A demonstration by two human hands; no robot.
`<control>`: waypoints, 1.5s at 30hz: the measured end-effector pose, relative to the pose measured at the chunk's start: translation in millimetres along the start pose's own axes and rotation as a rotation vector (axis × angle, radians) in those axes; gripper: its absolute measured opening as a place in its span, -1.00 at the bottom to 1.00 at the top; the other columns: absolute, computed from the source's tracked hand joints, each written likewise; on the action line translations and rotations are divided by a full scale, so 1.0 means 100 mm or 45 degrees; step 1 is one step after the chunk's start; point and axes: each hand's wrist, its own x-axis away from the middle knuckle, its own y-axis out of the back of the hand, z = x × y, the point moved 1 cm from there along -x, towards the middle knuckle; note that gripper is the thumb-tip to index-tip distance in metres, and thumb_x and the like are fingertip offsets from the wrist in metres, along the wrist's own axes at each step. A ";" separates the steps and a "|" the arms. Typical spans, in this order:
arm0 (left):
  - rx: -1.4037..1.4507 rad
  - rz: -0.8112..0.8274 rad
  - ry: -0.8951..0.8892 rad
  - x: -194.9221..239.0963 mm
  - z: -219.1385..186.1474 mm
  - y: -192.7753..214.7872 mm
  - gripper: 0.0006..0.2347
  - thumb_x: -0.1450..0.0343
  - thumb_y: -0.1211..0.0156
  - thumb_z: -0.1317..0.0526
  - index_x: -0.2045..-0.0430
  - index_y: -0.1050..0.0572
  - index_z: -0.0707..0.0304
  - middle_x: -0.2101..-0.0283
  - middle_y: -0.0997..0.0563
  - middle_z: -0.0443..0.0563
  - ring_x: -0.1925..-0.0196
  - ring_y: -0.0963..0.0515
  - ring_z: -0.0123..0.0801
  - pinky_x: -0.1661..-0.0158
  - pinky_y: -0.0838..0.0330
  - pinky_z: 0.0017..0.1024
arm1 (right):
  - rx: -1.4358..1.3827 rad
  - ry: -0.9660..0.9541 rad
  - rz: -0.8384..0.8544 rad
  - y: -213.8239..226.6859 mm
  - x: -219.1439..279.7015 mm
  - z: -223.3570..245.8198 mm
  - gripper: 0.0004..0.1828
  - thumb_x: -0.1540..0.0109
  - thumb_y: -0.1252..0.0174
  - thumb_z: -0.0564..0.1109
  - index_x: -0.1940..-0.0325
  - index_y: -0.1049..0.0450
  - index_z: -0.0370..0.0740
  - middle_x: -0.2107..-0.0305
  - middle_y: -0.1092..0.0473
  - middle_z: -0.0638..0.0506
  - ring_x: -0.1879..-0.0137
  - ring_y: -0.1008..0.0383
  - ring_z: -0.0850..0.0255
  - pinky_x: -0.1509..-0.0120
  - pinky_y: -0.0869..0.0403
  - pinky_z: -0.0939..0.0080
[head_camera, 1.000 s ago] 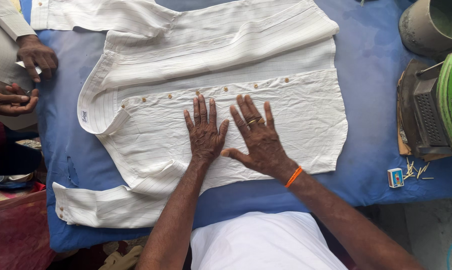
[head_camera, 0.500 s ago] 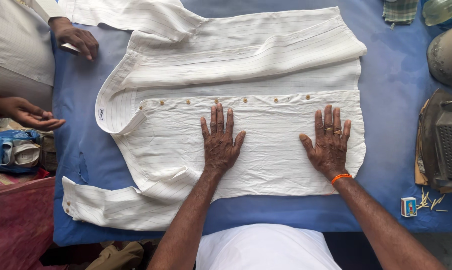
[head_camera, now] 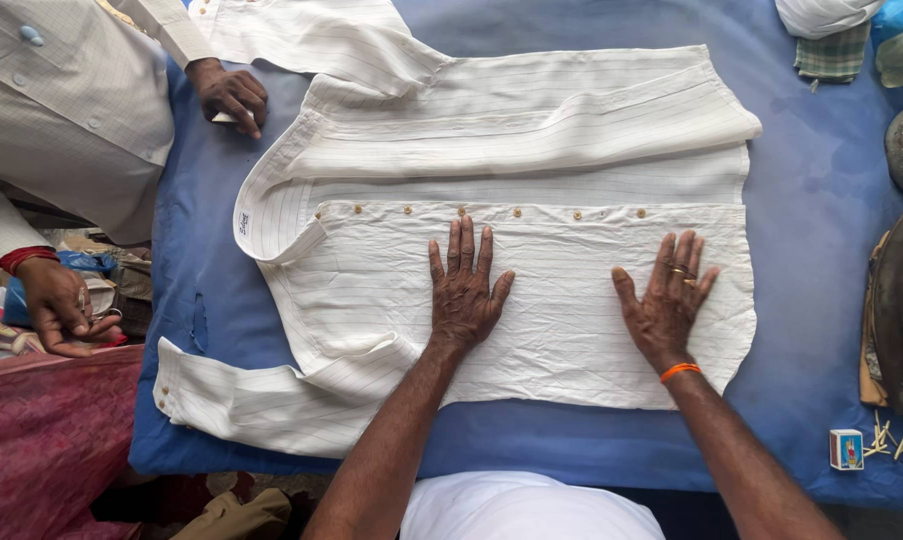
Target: The person smooths out a white shirt on a blue table by hand, pressing their palms across the fabric to flatten wrinkles.
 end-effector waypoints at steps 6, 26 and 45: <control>0.039 -0.001 -0.004 0.04 0.04 -0.03 -0.35 -0.57 0.38 -0.24 -0.50 0.02 0.17 -0.59 0.22 0.21 -0.63 0.30 -0.14 -0.51 0.49 0.08 | 0.046 0.558 0.188 -0.34 0.38 0.84 -0.19 -0.38 0.30 0.42 -0.63 0.15 0.07 -0.59 0.29 0.00 -0.68 0.39 0.13 -0.71 0.37 -0.11; -0.006 -0.003 0.014 -0.01 -0.03 0.07 -0.37 -0.57 0.31 -0.20 -0.49 0.02 0.19 -0.58 0.17 0.24 -0.62 0.27 -0.13 -0.50 0.44 0.09 | 0.128 -0.002 0.021 0.33 0.01 -0.60 -0.03 -0.34 0.46 0.53 -0.59 0.12 -0.19 -0.56 0.25 -0.25 -0.67 0.40 -0.06 -0.65 0.38 -0.31; 0.024 -0.082 0.027 0.03 -0.02 0.02 -0.38 -0.57 0.32 -0.21 -0.48 -0.05 0.18 -0.59 0.12 0.21 -0.64 0.23 -0.15 -0.53 0.40 0.08 | 0.062 0.322 0.014 -0.14 0.21 0.40 -0.12 -0.35 0.36 0.47 -0.62 0.11 -0.04 -0.57 0.20 -0.07 -0.67 0.32 0.06 -0.68 0.36 -0.27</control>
